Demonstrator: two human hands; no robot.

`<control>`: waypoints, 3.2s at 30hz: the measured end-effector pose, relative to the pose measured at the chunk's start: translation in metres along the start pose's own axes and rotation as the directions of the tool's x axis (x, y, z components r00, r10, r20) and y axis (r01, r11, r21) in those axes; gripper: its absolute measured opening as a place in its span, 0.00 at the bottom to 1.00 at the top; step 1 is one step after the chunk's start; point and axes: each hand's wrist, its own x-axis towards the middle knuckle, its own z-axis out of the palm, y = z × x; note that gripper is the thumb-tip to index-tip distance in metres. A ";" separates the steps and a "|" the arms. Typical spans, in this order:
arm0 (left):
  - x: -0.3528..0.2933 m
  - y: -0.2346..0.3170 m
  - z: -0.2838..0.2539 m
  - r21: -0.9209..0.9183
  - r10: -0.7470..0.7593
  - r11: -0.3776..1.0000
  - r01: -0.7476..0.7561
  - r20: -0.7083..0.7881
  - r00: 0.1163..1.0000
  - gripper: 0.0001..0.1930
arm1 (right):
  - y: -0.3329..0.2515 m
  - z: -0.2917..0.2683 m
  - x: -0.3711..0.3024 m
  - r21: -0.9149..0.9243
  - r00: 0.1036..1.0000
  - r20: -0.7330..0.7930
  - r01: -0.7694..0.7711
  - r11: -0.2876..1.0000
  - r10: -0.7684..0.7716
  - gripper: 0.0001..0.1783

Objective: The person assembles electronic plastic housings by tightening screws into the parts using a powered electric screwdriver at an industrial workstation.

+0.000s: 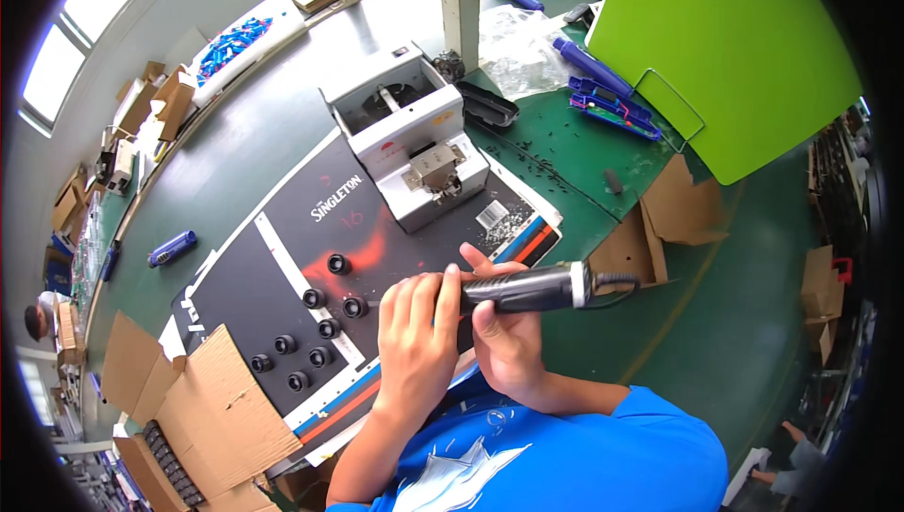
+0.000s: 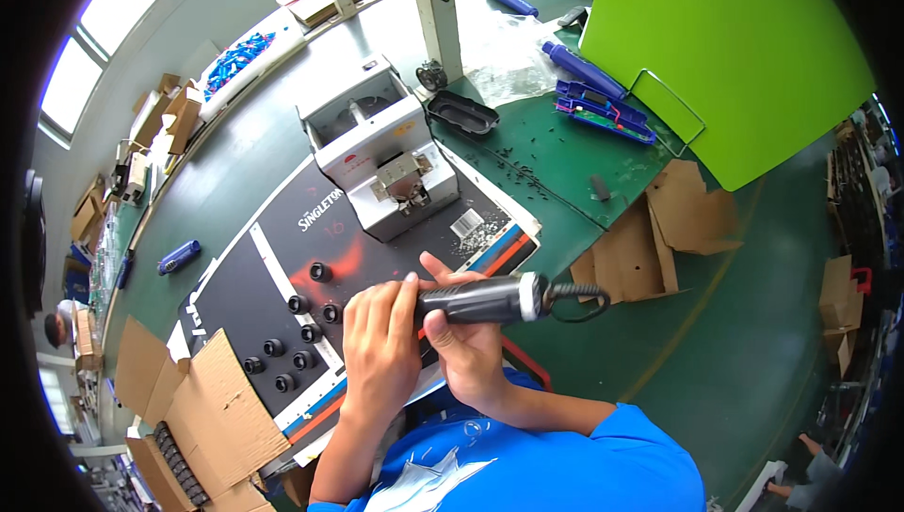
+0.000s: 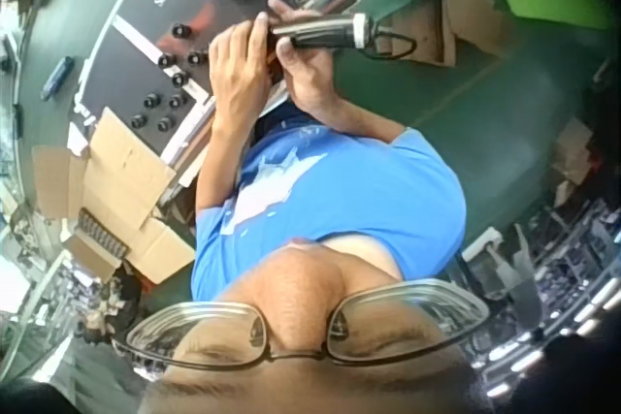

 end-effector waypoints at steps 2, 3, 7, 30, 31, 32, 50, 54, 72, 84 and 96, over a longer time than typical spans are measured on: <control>0.015 -0.012 -0.005 -0.050 -0.004 0.999 0.005 0.011 1.000 0.15 | -0.005 0.010 -0.009 -0.133 0.994 -0.017 -0.113 0.985 0.112 0.25; 0.023 -0.018 -0.006 -0.082 0.006 0.997 -0.005 0.006 1.000 0.15 | -0.004 0.010 -0.020 -0.125 0.961 -0.053 -0.275 0.953 0.270 0.30; 0.041 -0.059 -0.006 0.071 0.093 0.993 -0.096 0.049 0.994 0.12 | -0.025 0.008 -0.049 -0.553 0.622 0.326 -0.486 0.677 0.712 0.34; 0.118 0.034 0.093 -0.149 0.147 0.982 -0.112 0.244 0.959 0.27 | -0.107 -0.178 0.050 -0.999 0.872 0.036 0.013 -0.050 -0.488 0.06; 0.120 0.034 0.102 -0.145 0.157 0.982 -0.124 0.240 0.958 0.27 | -0.108 -0.178 0.053 -0.975 0.845 0.159 0.054 -0.214 -0.511 0.06; 0.121 0.033 0.112 -0.086 0.145 0.988 -0.129 0.212 0.967 0.28 | -0.114 -0.173 0.061 -0.964 0.821 0.213 0.089 -0.250 -0.530 0.08; 0.212 0.024 0.172 0.430 -0.524 0.818 0.381 0.286 0.803 0.40 | -0.067 -0.143 0.009 -0.935 0.765 -0.104 0.142 0.325 -0.635 0.01; 0.229 -0.007 0.200 0.374 -0.676 0.707 0.600 0.109 0.728 0.42 | -0.055 -0.128 -0.031 -0.903 0.899 -0.070 0.127 0.409 -0.433 0.02; 0.238 0.020 0.192 0.355 -0.759 0.649 0.673 0.245 0.603 0.44 | -0.051 -0.163 -0.074 -0.759 0.935 -0.330 -0.181 0.625 -0.131 0.04; 0.227 -0.003 0.198 0.407 -0.645 0.708 0.578 0.037 0.764 0.43 | -0.048 -0.168 -0.011 -0.567 0.905 -0.399 -0.119 0.815 -0.145 0.05; 0.188 0.061 0.193 0.188 -0.449 0.892 0.411 0.253 0.857 0.41 | -0.027 -0.180 -0.038 -0.561 0.918 -0.394 -0.192 0.805 -0.056 0.04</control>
